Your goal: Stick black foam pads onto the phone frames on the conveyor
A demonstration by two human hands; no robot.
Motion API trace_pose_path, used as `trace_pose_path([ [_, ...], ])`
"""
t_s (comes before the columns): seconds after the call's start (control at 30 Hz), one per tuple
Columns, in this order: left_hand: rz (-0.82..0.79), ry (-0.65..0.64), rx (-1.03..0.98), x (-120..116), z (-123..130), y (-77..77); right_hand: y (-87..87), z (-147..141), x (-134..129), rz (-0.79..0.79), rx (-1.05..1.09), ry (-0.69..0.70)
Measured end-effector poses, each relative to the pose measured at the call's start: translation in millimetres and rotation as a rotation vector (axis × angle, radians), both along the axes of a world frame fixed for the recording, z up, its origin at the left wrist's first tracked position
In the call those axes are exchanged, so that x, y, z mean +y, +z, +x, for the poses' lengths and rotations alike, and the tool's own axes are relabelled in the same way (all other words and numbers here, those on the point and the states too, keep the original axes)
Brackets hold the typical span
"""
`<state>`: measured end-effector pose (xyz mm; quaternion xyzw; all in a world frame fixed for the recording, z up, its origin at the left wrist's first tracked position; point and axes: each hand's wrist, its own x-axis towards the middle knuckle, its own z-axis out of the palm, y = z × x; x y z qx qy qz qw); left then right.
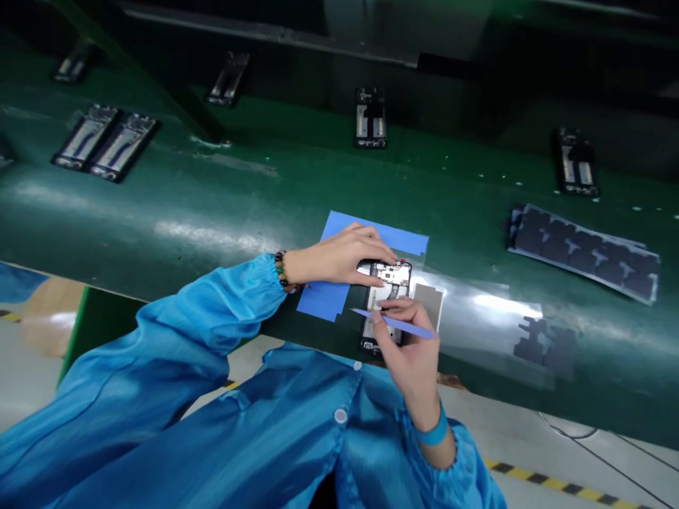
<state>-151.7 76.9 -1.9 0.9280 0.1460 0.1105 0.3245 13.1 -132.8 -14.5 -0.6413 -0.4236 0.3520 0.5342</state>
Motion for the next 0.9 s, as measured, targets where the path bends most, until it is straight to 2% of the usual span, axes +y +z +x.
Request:
trace_pose_path([
  [0.2,0.008,0.035,0.050,-6.5,4.3,4.3,-4.4,-8.7,-3.7,-0.055,-0.123,0.064],
  [0.37,0.035,0.045,0.064,-7.9,5.3,4.2,1.5,-10.7,-0.2,-0.057,-0.077,0.098],
  [0.47,0.024,0.039,0.031,-6.8,4.1,0.7,6.3,6.9,7.6,0.011,0.017,-0.012],
  [0.6,-0.019,0.002,-0.013,-4.6,2.2,-2.8,7.0,49.2,29.0,0.096,0.023,-0.208],
  [0.73,-0.067,-0.018,-0.020,-3.8,0.8,-1.7,-1.0,73.1,49.3,0.073,0.050,-0.174],
  [0.9,-0.031,-0.023,-0.042,-5.2,0.7,-2.4,-11.0,70.2,55.5,0.050,0.060,-0.133],
])
